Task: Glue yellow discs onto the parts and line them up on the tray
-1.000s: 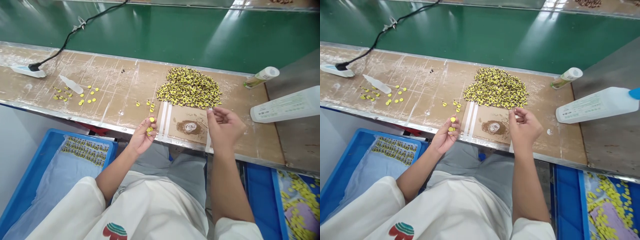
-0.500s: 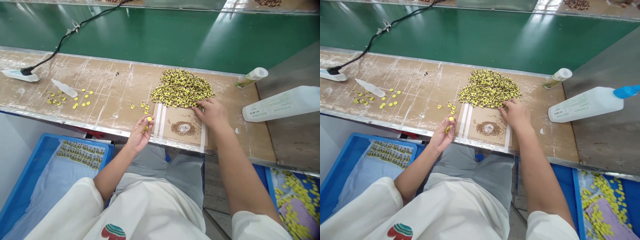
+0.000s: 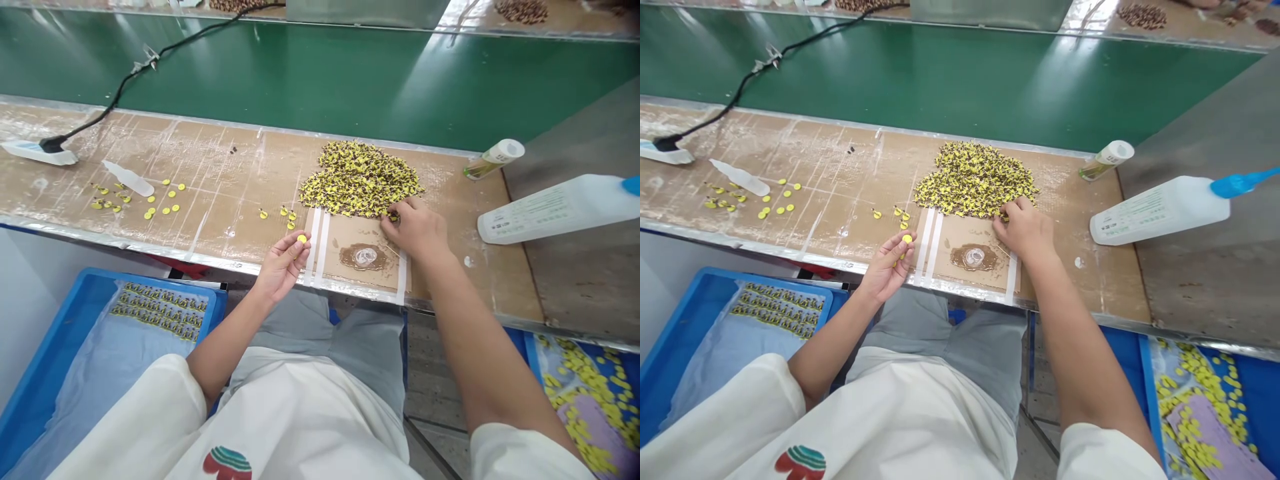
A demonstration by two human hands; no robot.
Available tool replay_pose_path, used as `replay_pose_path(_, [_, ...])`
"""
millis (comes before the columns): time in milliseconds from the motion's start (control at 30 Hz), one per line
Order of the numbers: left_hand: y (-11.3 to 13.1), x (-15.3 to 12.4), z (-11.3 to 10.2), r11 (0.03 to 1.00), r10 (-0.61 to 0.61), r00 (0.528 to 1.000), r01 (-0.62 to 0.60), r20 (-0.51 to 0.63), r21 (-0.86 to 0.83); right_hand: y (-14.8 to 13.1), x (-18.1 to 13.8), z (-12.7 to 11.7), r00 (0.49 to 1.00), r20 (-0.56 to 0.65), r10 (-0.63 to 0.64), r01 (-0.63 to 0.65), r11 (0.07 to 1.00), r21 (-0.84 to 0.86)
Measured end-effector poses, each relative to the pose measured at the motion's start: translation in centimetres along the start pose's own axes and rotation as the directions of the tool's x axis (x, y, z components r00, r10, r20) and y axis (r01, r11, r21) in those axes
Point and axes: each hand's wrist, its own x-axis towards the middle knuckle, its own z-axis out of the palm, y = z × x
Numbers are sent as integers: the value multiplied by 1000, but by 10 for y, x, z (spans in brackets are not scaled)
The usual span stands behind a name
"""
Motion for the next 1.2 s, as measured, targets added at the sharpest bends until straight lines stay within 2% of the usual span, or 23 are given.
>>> replay_pose_path(200, [0, 2, 0, 1000, -18, 1000, 18, -19, -1, 0, 1, 4, 997, 27, -78, 81, 990, -119])
replay_pose_path(300, [0, 4, -2, 1000, -14, 1000, 14, 1, 1, 1, 2, 6, 997, -5, -78, 77, 991, -109])
replay_pose_path(367, [0, 5, -4, 1000, -10, 1000, 10, 15, -5, 5, 3, 6, 998, -49, -51, 49, 998, -29])
replay_pose_path(467, [1, 4, -5, 1000, -17, 1000, 17, 15, -14, 15, 1, 4, 996, -83, 25, -9, 983, 184])
replay_pose_path(567, [2, 3, -4, 999, -32, 999, 32, -3, -26, 26, -5, 1, 982, -75, 172, -121, 889, 442])
replay_pose_path(667, [2, 3, -2, 998, -41, 999, 41, -15, -40, 35, -11, -2, 966, -54, 251, -181, 814, 552])
replay_pose_path(867, [1, 5, -1, 999, -37, 999, 36, -12, -16, 43, -13, -11, 968, -10, 250, -223, 880, 419])
replay_pose_path(933, [2, 4, -3, 999, -37, 999, 37, -13, -7, 45, -14, -15, 983, -43, 179, -153, 924, 349])
replay_pose_path(1000, [3, 3, -4, 999, -39, 999, 39, -13, -8, 46, -17, -18, 997, -61, 56, -37, 959, 281])
replay_pose_path(1067, [4, 3, -5, 999, -39, 999, 39, 4, -10, 45, -22, -20, 999, -19, -42, 45, 971, 234])
replay_pose_path(1200, [4, 2, -6, 999, -40, 998, 40, 47, -3, 38, -31, -14, 995, 70, -76, 62, 981, 182])
